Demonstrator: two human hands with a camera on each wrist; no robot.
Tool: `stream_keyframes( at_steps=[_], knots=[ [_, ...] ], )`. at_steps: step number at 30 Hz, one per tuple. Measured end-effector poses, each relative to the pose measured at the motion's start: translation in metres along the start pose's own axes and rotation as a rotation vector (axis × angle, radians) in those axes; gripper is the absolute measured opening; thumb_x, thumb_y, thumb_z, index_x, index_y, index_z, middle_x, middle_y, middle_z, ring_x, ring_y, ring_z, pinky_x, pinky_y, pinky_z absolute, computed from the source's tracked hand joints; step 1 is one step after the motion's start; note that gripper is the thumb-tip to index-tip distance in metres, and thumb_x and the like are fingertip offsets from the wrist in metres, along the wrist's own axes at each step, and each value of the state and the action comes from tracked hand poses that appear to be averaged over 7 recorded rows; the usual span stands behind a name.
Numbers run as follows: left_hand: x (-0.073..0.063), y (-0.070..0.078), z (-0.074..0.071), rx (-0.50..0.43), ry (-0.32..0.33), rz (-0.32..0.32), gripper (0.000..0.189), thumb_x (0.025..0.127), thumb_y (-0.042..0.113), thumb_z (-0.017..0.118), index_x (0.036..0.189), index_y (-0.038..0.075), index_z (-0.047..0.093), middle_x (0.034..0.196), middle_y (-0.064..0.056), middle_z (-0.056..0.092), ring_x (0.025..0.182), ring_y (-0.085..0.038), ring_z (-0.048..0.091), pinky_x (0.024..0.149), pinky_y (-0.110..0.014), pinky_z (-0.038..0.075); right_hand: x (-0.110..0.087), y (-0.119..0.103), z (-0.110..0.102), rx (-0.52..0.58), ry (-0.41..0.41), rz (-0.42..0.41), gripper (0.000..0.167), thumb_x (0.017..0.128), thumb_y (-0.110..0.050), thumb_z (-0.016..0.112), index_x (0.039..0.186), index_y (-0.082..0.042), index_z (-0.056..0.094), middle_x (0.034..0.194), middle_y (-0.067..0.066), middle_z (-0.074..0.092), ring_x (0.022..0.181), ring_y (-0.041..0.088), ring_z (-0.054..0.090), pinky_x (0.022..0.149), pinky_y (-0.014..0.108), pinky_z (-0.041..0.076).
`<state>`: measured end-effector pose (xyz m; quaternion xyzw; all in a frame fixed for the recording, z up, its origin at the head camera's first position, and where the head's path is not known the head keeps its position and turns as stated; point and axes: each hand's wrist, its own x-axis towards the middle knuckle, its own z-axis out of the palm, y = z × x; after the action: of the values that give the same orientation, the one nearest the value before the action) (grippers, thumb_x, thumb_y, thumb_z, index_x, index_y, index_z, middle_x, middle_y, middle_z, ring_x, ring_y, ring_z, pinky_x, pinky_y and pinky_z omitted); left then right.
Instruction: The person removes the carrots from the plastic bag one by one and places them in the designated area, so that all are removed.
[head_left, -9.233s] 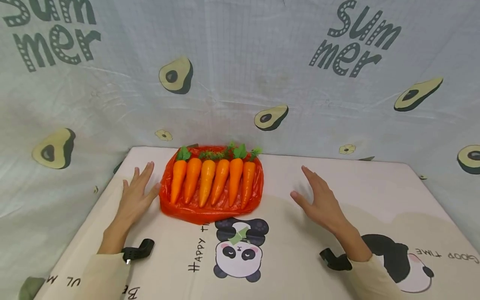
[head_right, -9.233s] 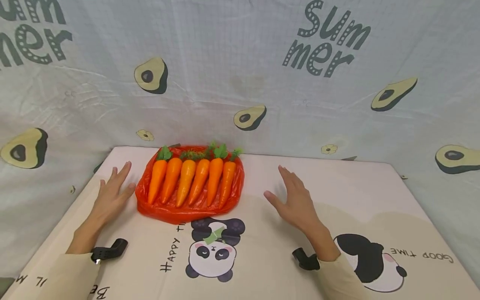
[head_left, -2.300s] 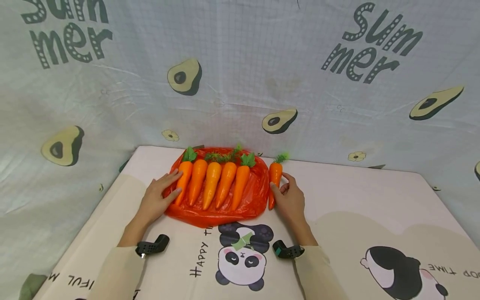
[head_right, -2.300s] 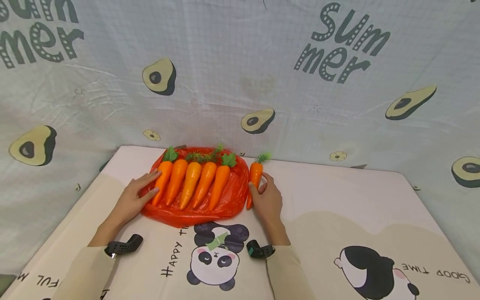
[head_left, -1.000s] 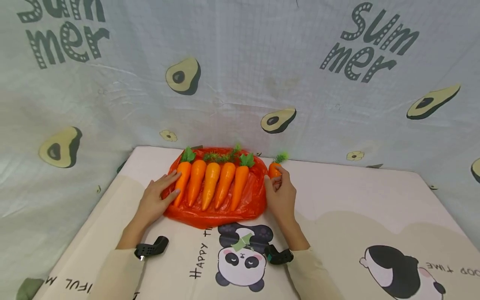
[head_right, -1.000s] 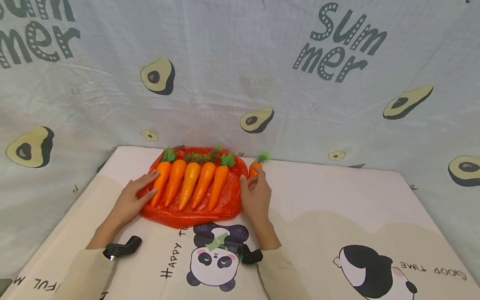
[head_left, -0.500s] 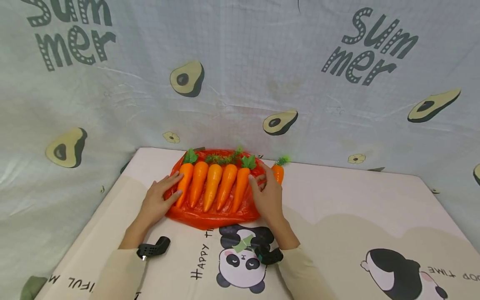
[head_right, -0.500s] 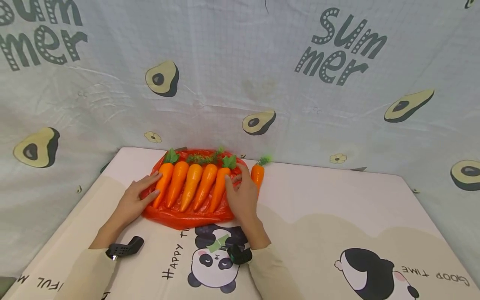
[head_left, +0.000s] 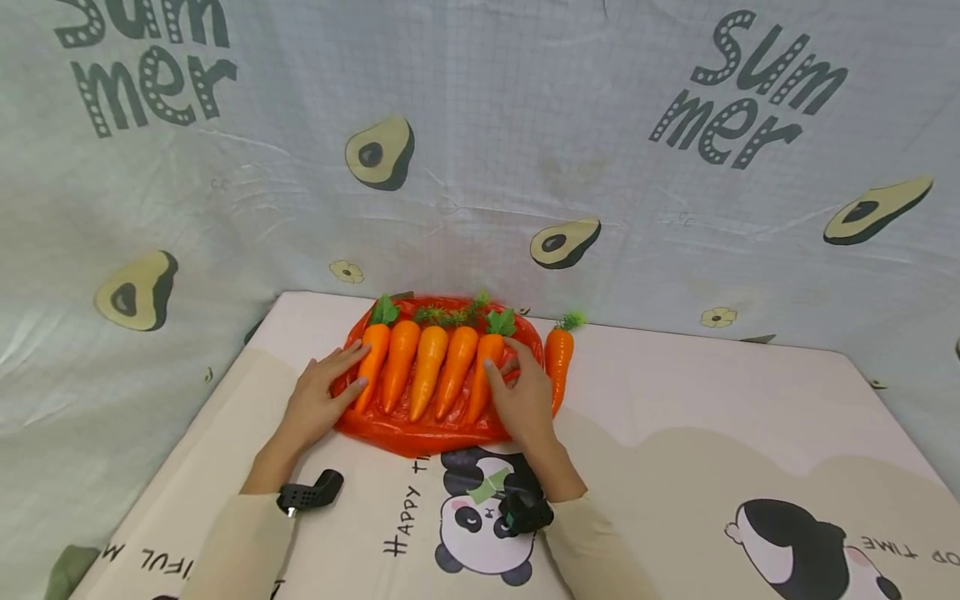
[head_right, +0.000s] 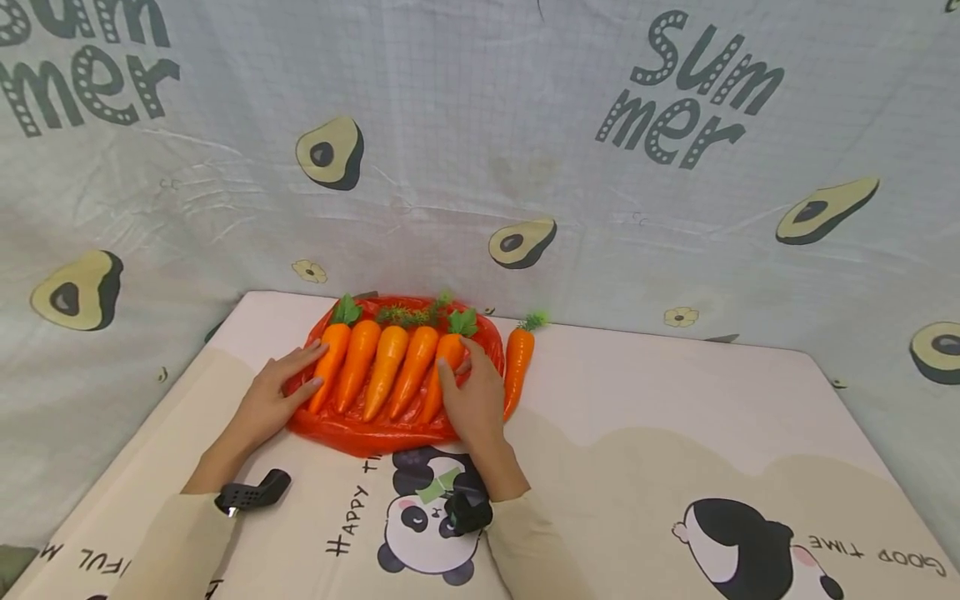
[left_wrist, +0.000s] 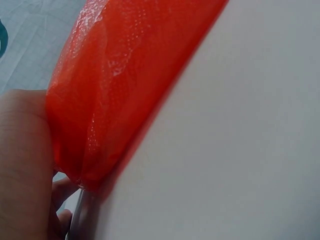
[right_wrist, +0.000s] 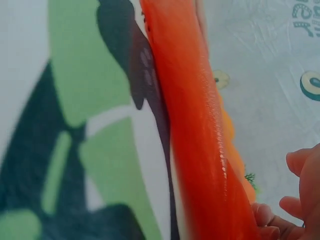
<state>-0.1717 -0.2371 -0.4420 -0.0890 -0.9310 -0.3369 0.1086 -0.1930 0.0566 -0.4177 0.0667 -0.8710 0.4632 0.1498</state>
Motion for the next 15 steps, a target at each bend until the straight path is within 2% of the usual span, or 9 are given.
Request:
stream_keyframes(
  at_steps=[4,9,15],
  knots=[
    [0.0012,0.0014,-0.0002,0.003,0.001,0.004,0.053,0.094,0.024,0.061,0.143,0.012,0.046,0.149,-0.015,0.037,0.135,-0.045,0.028,0.111,-0.062,0.007,-0.0011,0.0019,0.0029,-0.024,-0.001,-0.009,0.051,0.089,-0.030,0.068,0.132,-0.007,0.053,0.083,0.007,0.055,0.058,0.016,0.047,0.051,0.027,0.045],
    [0.0015,0.0024,-0.0014,0.003,0.009,0.009,0.052,0.093,0.023,0.062,0.142,0.011,0.047,0.148,-0.016,0.038,0.135,-0.045,0.029,0.111,-0.062,0.008,-0.0024,0.0029,0.0059,-0.053,-0.031,-0.010,0.061,0.086,-0.035,0.071,0.134,-0.004,0.049,0.086,0.008,0.053,0.068,0.018,0.047,0.059,0.028,0.046],
    [0.0006,0.0016,-0.0016,0.004,0.013,0.015,0.052,0.093,0.023,0.062,0.142,0.011,0.048,0.147,-0.016,0.039,0.134,-0.045,0.030,0.110,-0.063,0.009,-0.0055,0.0017,0.0077,-0.065,-0.074,0.020,0.070,0.083,-0.036,0.074,0.136,-0.001,0.044,0.089,0.009,0.053,0.075,0.019,0.048,0.063,0.028,0.048]
  ],
)
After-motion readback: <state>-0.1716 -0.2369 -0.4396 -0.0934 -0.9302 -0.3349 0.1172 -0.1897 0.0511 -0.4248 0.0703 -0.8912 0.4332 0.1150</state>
